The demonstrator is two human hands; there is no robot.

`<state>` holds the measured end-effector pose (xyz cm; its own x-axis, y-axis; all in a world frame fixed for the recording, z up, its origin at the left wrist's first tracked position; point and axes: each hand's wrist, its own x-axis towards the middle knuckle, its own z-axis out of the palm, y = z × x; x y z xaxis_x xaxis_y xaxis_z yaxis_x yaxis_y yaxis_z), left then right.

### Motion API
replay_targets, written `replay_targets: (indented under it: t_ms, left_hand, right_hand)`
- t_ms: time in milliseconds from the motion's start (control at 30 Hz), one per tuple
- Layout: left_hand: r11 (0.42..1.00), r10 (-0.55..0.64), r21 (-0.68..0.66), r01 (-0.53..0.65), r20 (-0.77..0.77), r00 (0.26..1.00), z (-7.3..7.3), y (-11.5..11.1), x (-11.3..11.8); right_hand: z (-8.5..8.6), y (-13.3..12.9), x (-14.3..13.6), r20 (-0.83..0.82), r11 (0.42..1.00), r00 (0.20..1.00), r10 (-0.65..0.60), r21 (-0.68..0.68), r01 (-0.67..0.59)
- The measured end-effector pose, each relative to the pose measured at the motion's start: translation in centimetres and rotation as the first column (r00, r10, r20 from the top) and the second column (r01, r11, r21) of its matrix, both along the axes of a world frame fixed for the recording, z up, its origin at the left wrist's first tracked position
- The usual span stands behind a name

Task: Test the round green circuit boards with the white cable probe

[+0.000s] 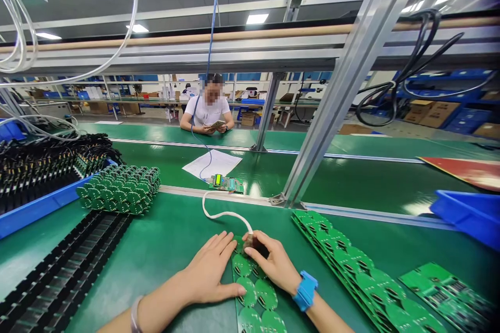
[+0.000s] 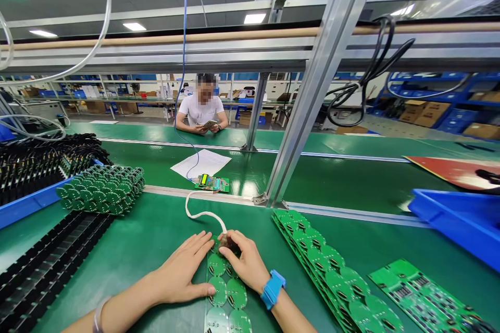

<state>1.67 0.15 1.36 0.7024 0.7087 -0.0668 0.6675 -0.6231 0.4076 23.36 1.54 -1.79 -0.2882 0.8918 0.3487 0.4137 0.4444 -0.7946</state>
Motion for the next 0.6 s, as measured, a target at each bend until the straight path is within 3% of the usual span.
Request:
replay_targets:
  t_ms: [200,333,600]
  left_hand:
    - [0.999,0.015,0.050,-0.014,-0.033,0.999,-0.1,0.2,-0.1]
    - [0.995,0.038,0.087,-0.038,-0.002,0.999,-0.7,0.7,-0.4]
    - [0.998,0.002,0.063,-0.001,-0.015,1.000,-0.5,1.0,-0.9]
  right_hand:
    - [0.5,-0.4,0.2,-0.093,0.995,0.993,0.079,-0.057,-0.084]
    - [0.9,-0.7,0.0,-0.071,0.982,0.984,0.164,-0.084,-0.170]
    - [1.0,-0.7,-0.2,-0.057,0.982,0.988,0.147,-0.113,-0.152]
